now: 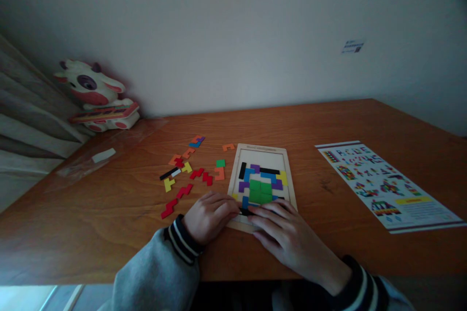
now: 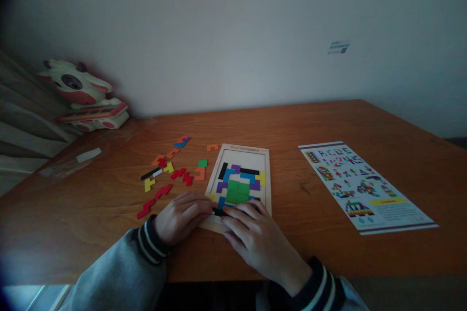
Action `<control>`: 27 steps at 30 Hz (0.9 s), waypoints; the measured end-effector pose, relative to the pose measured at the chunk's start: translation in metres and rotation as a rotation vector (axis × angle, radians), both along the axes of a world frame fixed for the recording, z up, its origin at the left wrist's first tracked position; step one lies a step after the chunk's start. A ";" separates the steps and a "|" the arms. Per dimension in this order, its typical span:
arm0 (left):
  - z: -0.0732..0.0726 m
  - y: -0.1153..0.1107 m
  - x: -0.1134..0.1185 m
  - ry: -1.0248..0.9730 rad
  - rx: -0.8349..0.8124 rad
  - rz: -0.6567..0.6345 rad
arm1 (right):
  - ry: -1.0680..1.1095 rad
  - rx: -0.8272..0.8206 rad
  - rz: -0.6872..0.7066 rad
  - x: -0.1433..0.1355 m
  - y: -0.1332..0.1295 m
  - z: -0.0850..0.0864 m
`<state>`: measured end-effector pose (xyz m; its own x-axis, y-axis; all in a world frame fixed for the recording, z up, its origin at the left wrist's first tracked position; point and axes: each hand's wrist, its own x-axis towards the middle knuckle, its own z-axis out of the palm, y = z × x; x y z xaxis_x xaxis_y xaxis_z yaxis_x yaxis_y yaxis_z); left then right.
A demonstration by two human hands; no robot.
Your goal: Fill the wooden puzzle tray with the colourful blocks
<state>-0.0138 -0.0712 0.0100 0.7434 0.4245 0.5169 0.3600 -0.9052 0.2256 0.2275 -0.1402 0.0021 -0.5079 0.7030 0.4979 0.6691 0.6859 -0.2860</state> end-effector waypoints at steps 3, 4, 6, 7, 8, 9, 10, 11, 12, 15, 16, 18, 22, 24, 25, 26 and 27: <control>-0.001 0.001 -0.004 -0.028 -0.032 0.039 | 0.012 0.010 -0.002 0.000 0.000 0.001; -0.002 0.002 -0.006 -0.044 -0.048 0.064 | 0.016 0.014 -0.005 0.000 -0.001 0.001; -0.002 0.003 -0.010 -0.068 -0.089 0.102 | 0.024 0.024 -0.013 0.000 -0.002 0.002; -0.002 0.003 -0.011 -0.079 -0.108 0.108 | 0.028 0.030 -0.017 0.001 -0.002 0.003; -0.002 0.004 -0.012 -0.087 -0.123 0.103 | 0.032 0.033 -0.022 0.001 -0.003 0.003; -0.001 0.004 -0.013 -0.092 -0.132 0.093 | 0.036 0.033 -0.031 0.001 -0.003 0.003; -0.001 0.004 -0.012 -0.095 -0.137 0.081 | 0.042 0.032 -0.044 0.002 -0.003 0.002; 0.000 0.004 -0.010 -0.094 -0.137 0.069 | 0.045 0.027 -0.062 0.003 -0.003 0.002; 0.000 0.004 -0.008 -0.090 -0.131 0.057 | 0.043 0.019 -0.082 0.003 -0.002 0.001; -0.002 0.008 0.001 -0.060 -0.106 0.042 | 0.003 -0.017 -0.127 0.003 0.000 0.001; -0.003 0.010 0.004 -0.047 -0.101 0.045 | -0.015 -0.028 -0.133 0.003 0.002 0.002; -0.005 0.015 0.008 -0.022 -0.104 0.052 | -0.030 -0.037 -0.142 0.001 0.004 0.003; -0.007 0.020 0.009 -0.005 -0.138 0.048 | -0.014 -0.041 -0.141 -0.003 0.005 0.004; -0.007 0.020 0.009 -0.019 -0.143 0.046 | -0.015 -0.050 -0.134 -0.003 0.005 0.004; -0.006 0.020 0.009 -0.029 -0.139 0.043 | -0.013 -0.055 -0.132 -0.003 0.005 0.004; -0.006 0.019 0.009 -0.035 -0.133 0.037 | -0.010 -0.061 -0.129 -0.002 0.005 0.003; -0.006 0.018 0.009 -0.038 -0.125 0.031 | -0.004 -0.064 -0.124 -0.002 0.004 0.003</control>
